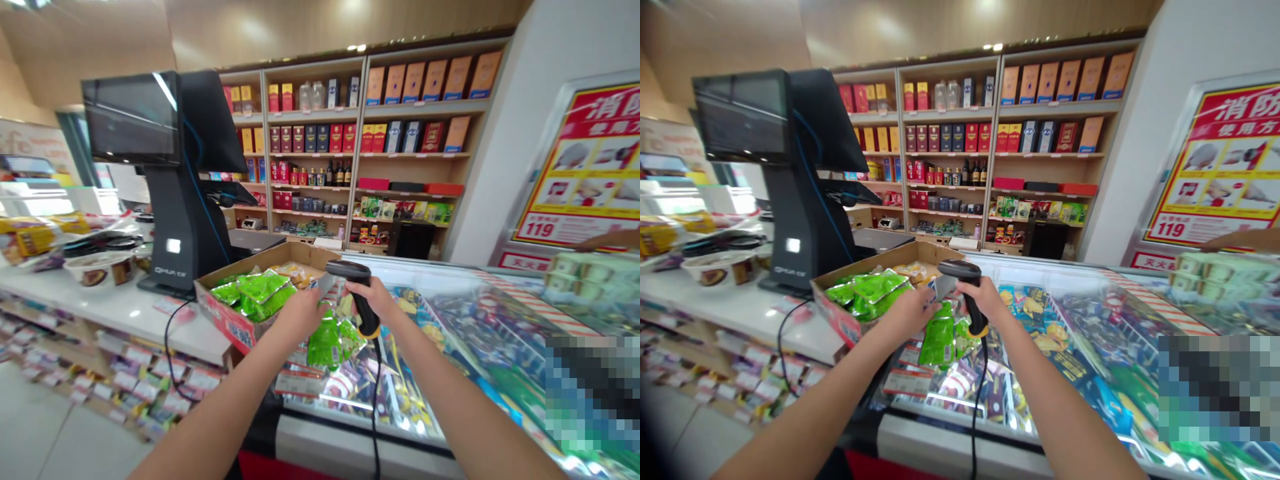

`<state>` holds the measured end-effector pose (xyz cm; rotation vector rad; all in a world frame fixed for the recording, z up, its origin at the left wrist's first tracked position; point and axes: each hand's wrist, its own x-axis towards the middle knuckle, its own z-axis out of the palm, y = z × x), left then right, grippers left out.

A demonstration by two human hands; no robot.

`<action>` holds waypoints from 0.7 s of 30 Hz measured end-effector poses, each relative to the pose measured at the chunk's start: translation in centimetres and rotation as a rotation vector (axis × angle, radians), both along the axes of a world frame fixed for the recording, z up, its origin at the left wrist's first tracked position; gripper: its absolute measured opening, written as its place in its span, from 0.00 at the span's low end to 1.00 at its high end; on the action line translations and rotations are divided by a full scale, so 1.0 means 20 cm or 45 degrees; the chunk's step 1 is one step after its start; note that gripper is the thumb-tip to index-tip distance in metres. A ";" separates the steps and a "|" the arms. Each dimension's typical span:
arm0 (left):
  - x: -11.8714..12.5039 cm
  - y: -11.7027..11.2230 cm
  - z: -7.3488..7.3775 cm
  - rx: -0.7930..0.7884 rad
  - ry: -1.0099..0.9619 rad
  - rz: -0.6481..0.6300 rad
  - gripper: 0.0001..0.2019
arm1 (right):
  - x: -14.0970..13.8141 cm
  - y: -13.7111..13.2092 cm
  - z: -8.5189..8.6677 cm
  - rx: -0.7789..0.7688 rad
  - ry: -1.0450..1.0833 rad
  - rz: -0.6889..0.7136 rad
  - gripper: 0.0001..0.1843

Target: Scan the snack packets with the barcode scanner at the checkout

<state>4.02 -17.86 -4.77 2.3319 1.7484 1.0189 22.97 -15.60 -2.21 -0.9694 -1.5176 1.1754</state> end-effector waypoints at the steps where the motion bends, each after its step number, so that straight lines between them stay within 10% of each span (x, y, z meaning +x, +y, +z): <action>1: 0.04 0.00 -0.09 -0.034 -0.014 -0.099 0.14 | 0.03 0.01 -0.02 -0.006 -0.007 -0.026 0.16; 7: 0.21 0.03 -0.45 -0.155 0.302 -0.446 0.26 | 0.20 0.04 -0.11 -0.049 -0.014 -0.162 0.15; 14: 0.41 0.28 -0.33 -0.250 0.240 -0.505 0.25 | 0.31 0.07 -0.23 -0.115 0.085 -0.253 0.13; 21: 0.38 0.39 -0.36 -0.189 -0.127 0.052 0.23 | 0.39 0.05 -0.26 -0.141 -0.025 -0.232 0.14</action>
